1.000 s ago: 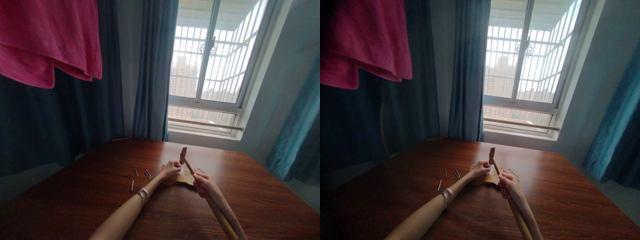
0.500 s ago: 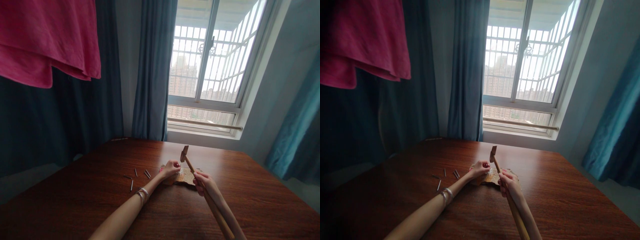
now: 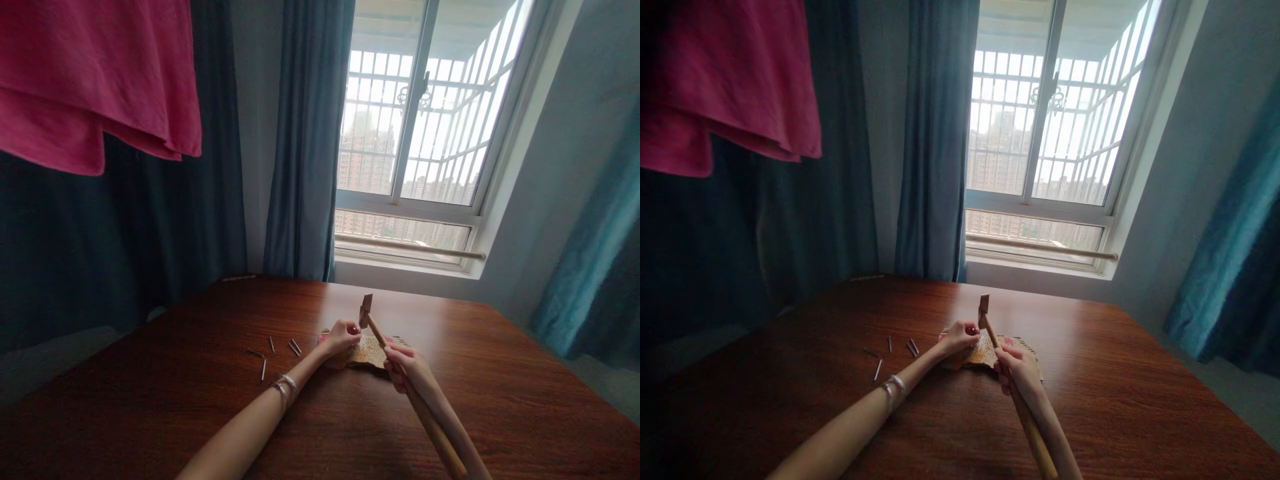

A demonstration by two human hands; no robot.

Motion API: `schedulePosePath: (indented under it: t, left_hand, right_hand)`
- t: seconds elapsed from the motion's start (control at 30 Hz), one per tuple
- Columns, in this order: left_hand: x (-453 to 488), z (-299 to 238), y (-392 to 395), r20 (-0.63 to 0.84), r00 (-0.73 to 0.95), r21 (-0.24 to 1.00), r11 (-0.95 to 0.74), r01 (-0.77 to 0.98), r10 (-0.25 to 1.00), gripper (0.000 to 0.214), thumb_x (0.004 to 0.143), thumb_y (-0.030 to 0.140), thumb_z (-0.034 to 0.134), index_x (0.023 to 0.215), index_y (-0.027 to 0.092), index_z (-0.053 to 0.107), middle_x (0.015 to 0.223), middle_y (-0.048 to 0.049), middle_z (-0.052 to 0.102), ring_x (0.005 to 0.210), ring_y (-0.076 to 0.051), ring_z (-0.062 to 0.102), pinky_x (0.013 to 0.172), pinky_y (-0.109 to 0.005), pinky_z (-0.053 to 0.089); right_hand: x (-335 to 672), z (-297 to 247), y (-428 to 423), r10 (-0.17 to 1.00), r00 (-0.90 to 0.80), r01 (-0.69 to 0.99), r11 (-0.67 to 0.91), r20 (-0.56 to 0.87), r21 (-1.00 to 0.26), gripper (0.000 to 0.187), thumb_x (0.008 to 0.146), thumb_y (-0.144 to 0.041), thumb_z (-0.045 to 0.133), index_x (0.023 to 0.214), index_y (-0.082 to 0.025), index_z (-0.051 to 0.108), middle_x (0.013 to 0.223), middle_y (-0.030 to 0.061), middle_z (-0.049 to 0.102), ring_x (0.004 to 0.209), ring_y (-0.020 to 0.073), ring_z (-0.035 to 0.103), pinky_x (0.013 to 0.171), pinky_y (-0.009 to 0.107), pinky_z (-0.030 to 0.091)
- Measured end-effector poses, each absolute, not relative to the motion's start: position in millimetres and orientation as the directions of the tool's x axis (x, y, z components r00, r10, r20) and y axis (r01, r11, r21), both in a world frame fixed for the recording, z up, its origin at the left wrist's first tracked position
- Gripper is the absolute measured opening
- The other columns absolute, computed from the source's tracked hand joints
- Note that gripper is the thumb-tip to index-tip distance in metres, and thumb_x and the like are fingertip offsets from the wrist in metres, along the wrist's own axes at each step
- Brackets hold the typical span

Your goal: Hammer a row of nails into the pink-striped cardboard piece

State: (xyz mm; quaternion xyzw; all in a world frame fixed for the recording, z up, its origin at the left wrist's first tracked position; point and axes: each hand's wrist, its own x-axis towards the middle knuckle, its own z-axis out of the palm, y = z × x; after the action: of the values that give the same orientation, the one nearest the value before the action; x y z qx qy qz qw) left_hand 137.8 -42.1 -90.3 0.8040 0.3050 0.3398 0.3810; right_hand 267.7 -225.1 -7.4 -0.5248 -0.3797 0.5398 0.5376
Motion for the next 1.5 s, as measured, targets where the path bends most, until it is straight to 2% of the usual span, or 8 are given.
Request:
schedulePosePath:
  t: [0.37,0.63,1.0,1.5]
  left_hand:
    - [137,-87,-45,0.290,0.571,0.829,-0.500,0.252,0.768,0.014,0.064,0.026,0.060,0.070,0.013,0.061,0.066,-0.0004,0.061,0.064,-0.012,0.054,0.059,-0.020,0.041]
    - [136,-82,-48,0.300,0.576,0.820,-0.514,0.251,0.760,0.011,0.065,0.024,0.059,0.069,0.013,0.061,0.065,-0.0002,0.061,0.062,-0.012,0.053,0.057,-0.019,0.039]
    - [136,-83,-47,0.301,0.569,0.813,-0.518,0.266,0.765,0.010,0.063,0.022,0.059,0.068,0.014,0.062,0.065,0.0001,0.061,0.063,-0.012,0.053,0.058,-0.019,0.039]
    - [135,-83,-48,0.321,0.585,0.807,-0.539,0.243,0.745,0.009,0.065,0.023,0.058,0.068,0.015,0.062,0.063,0.0004,0.060,0.060,-0.012,0.052,0.055,-0.019,0.038]
  right_hand:
    - [266,-4,-226,0.974,0.162,-0.137,-0.135,-0.156,-0.981,0.050,0.058,-0.048,0.065,0.095,-0.015,0.058,0.052,-0.0052,0.050,0.032,0.0052,0.037,0.029,0.018,0.024]
    - [266,-4,-227,0.977,0.156,-0.124,-0.126,-0.145,-0.984,0.041,0.059,-0.047,0.064,0.085,-0.015,0.058,0.052,-0.0047,0.050,0.032,0.0056,0.038,0.029,0.018,0.025]
    - [266,-4,-227,0.981,0.140,-0.156,-0.115,-0.137,-0.981,0.047,0.062,-0.047,0.064,0.096,-0.017,0.057,0.053,-0.0056,0.050,0.032,0.0050,0.037,0.029,0.018,0.023]
    - [269,-9,-223,0.983,0.102,-0.178,-0.135,-0.154,-0.975,0.041,0.061,-0.046,0.066,0.086,-0.016,0.057,0.054,-0.0039,0.052,0.032,0.0054,0.038,0.029,0.018,0.022]
